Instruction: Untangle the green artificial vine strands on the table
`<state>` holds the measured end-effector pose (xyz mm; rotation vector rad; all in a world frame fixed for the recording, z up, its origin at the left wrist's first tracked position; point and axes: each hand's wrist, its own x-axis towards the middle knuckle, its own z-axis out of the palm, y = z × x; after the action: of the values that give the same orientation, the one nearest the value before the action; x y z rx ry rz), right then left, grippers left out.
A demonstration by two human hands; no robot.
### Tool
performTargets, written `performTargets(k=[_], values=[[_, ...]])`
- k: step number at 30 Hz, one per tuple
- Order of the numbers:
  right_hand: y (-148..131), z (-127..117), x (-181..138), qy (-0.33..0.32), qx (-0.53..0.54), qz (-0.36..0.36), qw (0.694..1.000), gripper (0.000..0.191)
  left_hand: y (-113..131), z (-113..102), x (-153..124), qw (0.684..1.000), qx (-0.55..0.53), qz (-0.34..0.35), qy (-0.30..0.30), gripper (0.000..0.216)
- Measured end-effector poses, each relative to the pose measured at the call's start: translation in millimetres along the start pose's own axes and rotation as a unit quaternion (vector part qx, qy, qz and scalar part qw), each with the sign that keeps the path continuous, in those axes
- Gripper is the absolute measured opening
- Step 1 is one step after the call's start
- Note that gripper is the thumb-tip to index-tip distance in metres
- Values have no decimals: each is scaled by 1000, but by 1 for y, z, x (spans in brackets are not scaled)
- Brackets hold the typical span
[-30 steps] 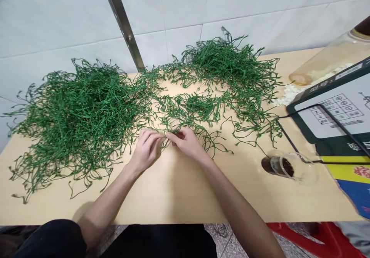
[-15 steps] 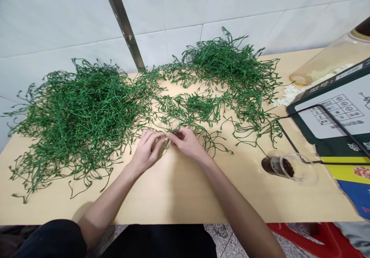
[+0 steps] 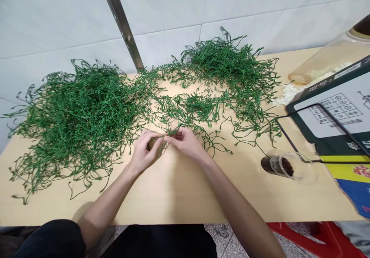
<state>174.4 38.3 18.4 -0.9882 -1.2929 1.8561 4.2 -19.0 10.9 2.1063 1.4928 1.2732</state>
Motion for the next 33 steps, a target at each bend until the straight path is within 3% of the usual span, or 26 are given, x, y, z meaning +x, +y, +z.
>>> performTargets(k=[6,12,15,19,24,29,33], values=[[5,0,1,33,3,-2,999,31,-3,2,1,997,10,73,22,7],[5,0,2,50,-10,-7,999,30,-4,1,1,998,60,31,14,5],[5,0,3,61,-14,-8,998,30,-1,-1,2,997,71,39,20,16],[2,1,2,41,-15,0,999,31,5,-3,2,995,32,94,-2,8],[-2,1,0,19,-30,-22,999,22,5,-5,1,992,-15,116,-55,18],[-1,1,0,20,-11,-16,1000,28,0,-4,-1,993,-4,112,-41,31],[1,2,0,21,-9,-5,1000,31,-4,-1,-1,993,3,119,-12,28]])
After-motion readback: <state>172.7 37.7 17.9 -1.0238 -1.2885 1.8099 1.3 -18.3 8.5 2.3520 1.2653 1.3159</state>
